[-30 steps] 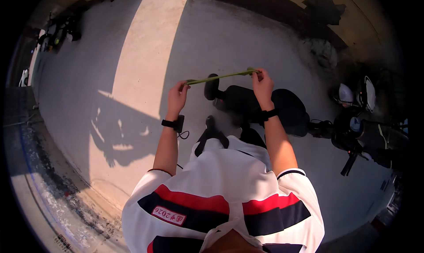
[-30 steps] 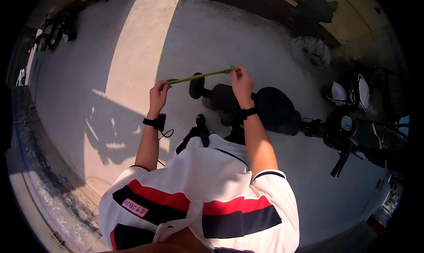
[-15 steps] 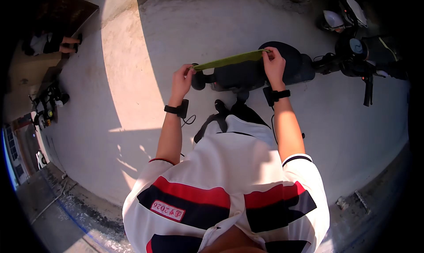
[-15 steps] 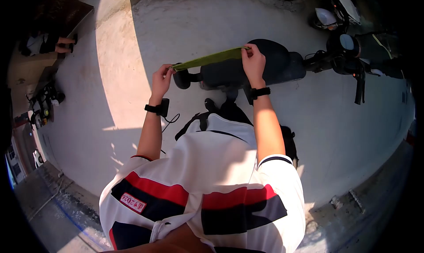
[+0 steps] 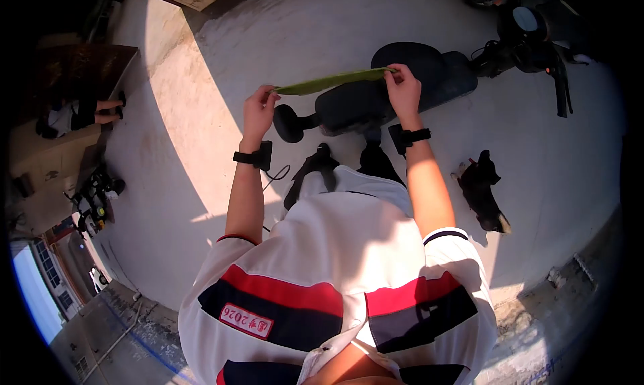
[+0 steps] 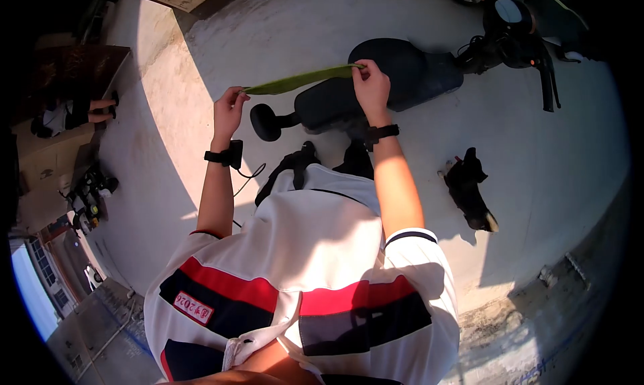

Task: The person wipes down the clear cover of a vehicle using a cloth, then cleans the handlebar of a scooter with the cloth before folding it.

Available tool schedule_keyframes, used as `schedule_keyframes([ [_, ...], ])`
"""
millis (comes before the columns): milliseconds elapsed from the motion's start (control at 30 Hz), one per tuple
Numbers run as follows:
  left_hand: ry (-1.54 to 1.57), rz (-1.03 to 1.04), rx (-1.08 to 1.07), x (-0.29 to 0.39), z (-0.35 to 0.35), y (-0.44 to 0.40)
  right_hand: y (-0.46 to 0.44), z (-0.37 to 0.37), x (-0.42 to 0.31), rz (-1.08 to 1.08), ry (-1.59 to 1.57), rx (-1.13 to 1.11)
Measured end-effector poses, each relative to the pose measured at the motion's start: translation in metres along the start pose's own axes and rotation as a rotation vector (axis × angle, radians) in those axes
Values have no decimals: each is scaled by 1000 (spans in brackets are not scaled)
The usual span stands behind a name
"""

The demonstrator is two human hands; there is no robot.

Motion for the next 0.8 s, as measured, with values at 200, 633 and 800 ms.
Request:
schedule_keyframes([
  [200, 8, 103, -121, -16, -9, -32, 15, 4, -8, 36, 78, 103],
  [633, 138, 262, -318, -85, -61, -72, 81, 79, -63, 164, 182, 326],
  [800, 123, 250, -419, -91, -63, -65, 107, 86, -72, 203, 172, 386],
])
Point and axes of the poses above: each hand's wrist, its own y-axis away from the middle knuckle, its own z-axis out of the palm, x = y × z, the point moved 5 cm from there along -y, towards the middle knuckle, and after that the axes turned 11 degrees about -x, right-handed, at the moved point
